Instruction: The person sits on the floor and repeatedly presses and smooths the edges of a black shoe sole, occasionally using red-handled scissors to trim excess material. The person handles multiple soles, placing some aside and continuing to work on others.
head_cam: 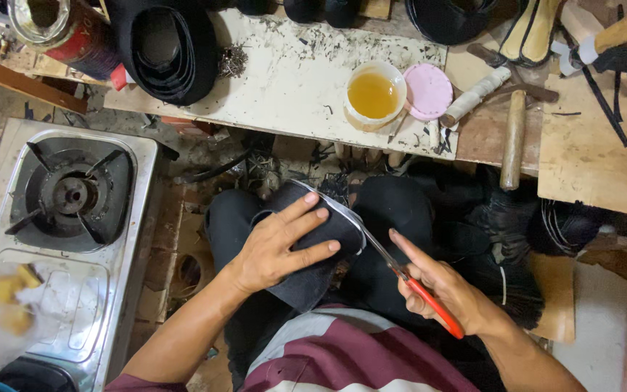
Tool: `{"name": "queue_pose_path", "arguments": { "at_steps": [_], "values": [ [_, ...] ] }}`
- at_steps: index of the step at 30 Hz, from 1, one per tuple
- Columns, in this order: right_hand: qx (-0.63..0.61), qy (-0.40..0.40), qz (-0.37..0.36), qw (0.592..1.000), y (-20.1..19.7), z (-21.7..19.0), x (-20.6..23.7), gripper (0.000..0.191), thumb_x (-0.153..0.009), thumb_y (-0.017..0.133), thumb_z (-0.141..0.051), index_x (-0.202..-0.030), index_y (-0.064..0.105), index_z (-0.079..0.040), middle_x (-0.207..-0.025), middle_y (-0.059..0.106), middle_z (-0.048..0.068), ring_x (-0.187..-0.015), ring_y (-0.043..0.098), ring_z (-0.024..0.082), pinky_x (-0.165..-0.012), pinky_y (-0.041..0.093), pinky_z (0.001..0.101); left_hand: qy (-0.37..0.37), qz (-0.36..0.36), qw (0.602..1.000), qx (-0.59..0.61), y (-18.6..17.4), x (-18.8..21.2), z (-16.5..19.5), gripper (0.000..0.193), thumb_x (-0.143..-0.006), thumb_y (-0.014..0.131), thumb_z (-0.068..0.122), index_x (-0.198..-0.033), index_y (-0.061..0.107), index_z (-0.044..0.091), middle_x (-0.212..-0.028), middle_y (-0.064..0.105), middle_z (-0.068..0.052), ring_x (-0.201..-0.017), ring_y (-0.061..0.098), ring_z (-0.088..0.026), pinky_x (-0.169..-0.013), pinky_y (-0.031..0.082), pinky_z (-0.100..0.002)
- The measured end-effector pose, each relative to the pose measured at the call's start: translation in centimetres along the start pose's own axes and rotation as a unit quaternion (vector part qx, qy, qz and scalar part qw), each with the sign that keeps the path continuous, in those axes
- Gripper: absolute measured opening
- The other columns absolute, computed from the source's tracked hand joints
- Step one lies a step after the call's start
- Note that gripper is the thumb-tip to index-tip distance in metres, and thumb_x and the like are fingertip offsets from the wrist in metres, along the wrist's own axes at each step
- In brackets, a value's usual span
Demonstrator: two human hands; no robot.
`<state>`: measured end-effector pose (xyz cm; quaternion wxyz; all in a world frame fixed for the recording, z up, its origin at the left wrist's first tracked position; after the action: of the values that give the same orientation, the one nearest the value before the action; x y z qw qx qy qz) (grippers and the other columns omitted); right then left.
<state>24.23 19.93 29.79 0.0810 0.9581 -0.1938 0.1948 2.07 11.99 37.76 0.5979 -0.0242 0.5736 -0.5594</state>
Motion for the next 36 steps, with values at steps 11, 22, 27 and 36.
{"name": "queue_pose_path", "arguments": {
  "at_steps": [11,22,27,36],
  "values": [
    [0.168,-0.01,0.006,0.986,0.0,-1.4,-0.7,0.103,-0.082,0.073,-0.008,-0.164,0.01,-0.013,-0.072,0.052,0.001,-0.064,0.048,0.011,-0.063,0.049,0.0252,0.026,-0.042,0.998,-0.032,0.2,-0.2,1.6,0.039,-0.097,0.06,0.008,-0.13,0.072,0.025,-0.14,0.062,-0.012,-0.139,0.056,-0.035,-0.072,0.051,-0.032],
    [0.052,0.035,-0.018,0.998,0.0,-0.4,-0.2,0.102,-0.08,0.066,-0.002,-0.164,0.009,-0.016,-0.077,0.053,0.001,-0.063,0.05,0.01,-0.058,0.048,0.0242,0.033,-0.054,0.998,-0.031,0.3,-0.4,2.0,0.039,-0.093,0.065,0.009,-0.128,0.072,0.024,-0.14,0.063,-0.012,-0.139,0.056,-0.034,-0.067,0.05,-0.031],
    [0.08,-0.016,-0.023,0.996,0.1,-1.4,-0.7,0.102,-0.081,0.066,-0.003,-0.165,0.008,-0.012,-0.077,0.052,0.001,-0.065,0.048,0.01,-0.062,0.048,0.0228,0.038,-0.047,0.998,-0.014,0.4,-0.7,2.5,0.036,-0.097,0.066,0.01,-0.13,0.071,0.023,-0.141,0.061,-0.011,-0.14,0.055,-0.034,-0.069,0.051,-0.032],
    [0.095,0.09,0.058,0.99,-1.3,1.1,-0.7,0.102,-0.08,0.07,-0.011,-0.167,0.017,-0.023,-0.075,0.064,0.003,-0.053,0.053,0.013,-0.049,0.048,0.0275,0.006,-0.019,1.0,0.023,0.9,1.2,1.3,0.036,-0.1,0.058,0.011,-0.134,0.066,0.022,-0.146,0.055,-0.013,-0.143,0.052,-0.036,-0.09,0.058,-0.041]
  ]
}}
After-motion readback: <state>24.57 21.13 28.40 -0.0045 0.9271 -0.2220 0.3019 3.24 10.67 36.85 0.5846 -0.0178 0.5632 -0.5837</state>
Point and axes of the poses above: each hand's wrist, its own x-axis away from the middle knuckle, its own y-axis out of the palm, z = x × y, the point moved 9 cm from there along -x, towards the middle knuckle
